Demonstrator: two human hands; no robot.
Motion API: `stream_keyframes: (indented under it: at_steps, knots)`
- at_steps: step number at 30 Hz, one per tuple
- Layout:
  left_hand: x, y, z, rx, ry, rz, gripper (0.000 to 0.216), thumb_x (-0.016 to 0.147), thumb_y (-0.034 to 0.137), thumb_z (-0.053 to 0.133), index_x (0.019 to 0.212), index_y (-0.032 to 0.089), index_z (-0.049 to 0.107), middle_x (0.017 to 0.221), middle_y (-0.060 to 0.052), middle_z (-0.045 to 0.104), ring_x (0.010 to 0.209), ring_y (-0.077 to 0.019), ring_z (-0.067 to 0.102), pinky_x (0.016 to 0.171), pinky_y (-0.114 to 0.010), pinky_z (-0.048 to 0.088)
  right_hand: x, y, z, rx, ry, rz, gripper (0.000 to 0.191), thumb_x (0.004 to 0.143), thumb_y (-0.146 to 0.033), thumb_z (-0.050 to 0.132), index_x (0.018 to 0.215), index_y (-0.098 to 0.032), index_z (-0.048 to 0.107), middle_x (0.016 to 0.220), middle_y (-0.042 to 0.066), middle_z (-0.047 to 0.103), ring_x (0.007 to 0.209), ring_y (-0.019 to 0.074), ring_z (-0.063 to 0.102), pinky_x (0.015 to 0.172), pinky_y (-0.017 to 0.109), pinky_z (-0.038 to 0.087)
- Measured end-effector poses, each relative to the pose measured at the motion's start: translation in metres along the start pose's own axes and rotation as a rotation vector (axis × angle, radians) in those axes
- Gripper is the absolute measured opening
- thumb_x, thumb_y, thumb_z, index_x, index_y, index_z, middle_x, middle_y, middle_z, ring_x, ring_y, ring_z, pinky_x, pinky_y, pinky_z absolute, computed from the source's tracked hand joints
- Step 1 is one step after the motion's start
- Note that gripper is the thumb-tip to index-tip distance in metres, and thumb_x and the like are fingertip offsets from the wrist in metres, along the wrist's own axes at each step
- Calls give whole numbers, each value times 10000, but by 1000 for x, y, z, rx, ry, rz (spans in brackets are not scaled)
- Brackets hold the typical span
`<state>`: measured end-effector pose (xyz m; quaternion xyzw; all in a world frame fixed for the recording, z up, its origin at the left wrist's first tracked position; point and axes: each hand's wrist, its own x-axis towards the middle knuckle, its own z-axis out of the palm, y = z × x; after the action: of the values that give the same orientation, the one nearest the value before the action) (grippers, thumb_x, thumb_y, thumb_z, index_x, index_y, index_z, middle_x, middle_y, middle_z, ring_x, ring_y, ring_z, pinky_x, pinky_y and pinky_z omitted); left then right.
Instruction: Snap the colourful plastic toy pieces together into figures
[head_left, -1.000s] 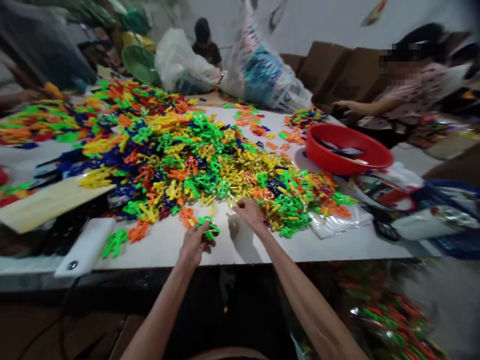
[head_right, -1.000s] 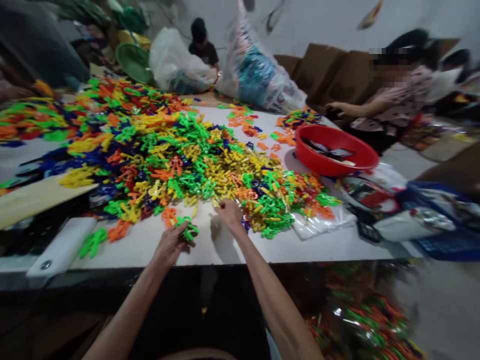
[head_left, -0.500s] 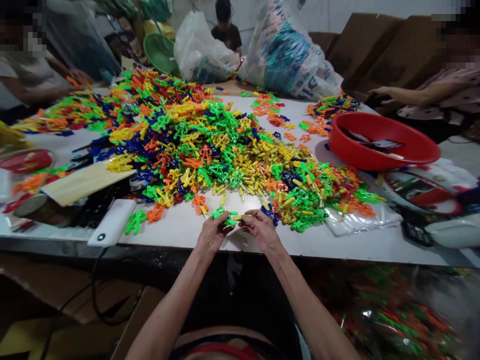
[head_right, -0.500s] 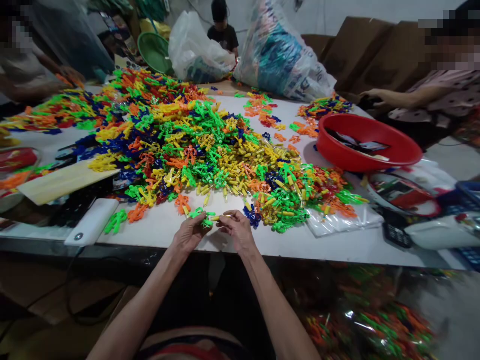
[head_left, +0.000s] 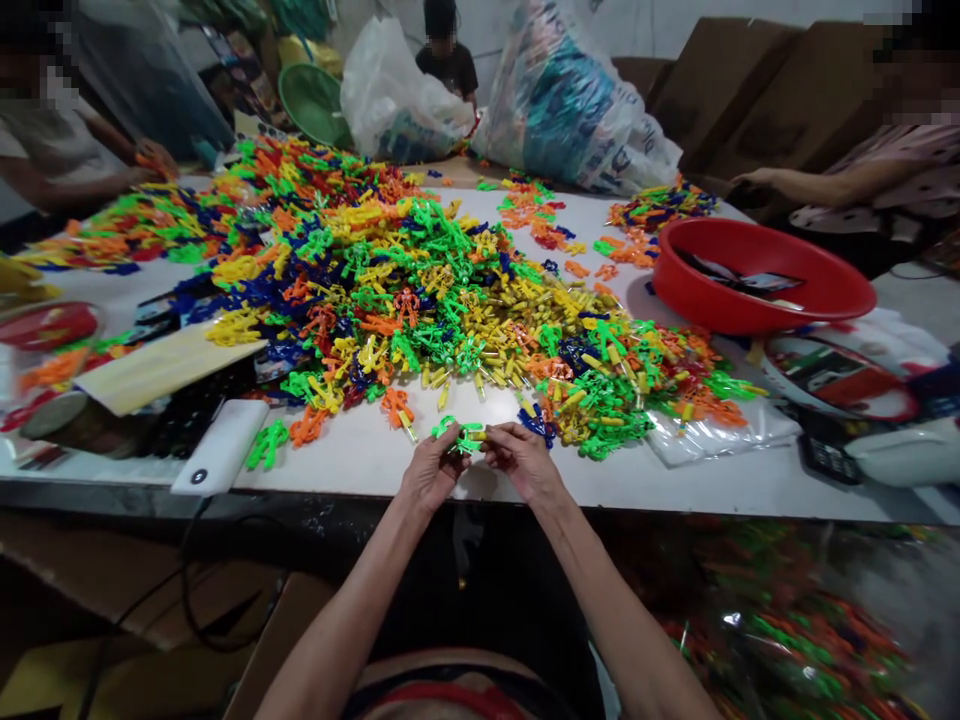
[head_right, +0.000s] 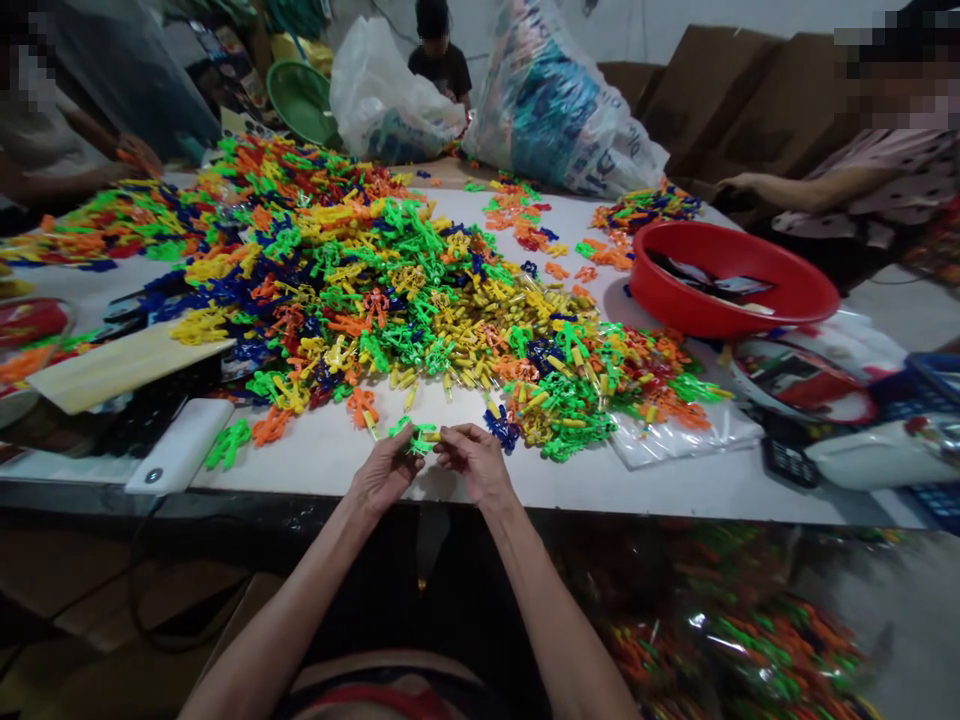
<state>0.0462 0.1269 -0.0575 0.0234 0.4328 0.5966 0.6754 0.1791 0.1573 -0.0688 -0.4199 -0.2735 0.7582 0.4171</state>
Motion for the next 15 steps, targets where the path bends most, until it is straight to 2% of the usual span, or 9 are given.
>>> stream_keyframes:
  at_steps: [4,8,10,13,15]
  knots:
    - [0,-4,1,-2,-51,22,237,615,205,769,740,114,588,662,-9,644,517,-95,579,402,-189,459,-2,1,3,-8,-25,-31,275,552,-353,779,650,-160,610,542,-6,626,416,72,511,430,187,395]
    - [2,-12,2,60,52,229,376,489,264,831,742,126,589,654,3,640,515,-102,578,428,-204,470,-4,3,11,-351,111,-310,261,656,-410,695,663,-163,611,519,-18,592,409,89,484,440,220,397]
    - [6,-15,5,105,90,268,409,464,302,837,738,123,593,629,5,625,496,-98,564,436,-213,471,0,2,11,-536,154,-437,256,689,-416,659,662,-164,618,541,-13,590,457,105,500,478,235,410]
    - [15,-9,14,211,-3,231,409,512,362,811,767,115,608,651,-17,621,526,-110,575,483,-238,488,12,-18,-2,-677,199,-537,270,689,-432,636,661,-164,642,550,-8,576,510,127,503,510,251,408]
    - [26,4,24,353,-108,242,411,628,422,731,880,117,617,761,-60,645,618,-142,610,544,-269,504,21,-50,-21,-703,313,-611,296,688,-450,620,686,-156,656,557,1,577,516,141,502,512,266,407]
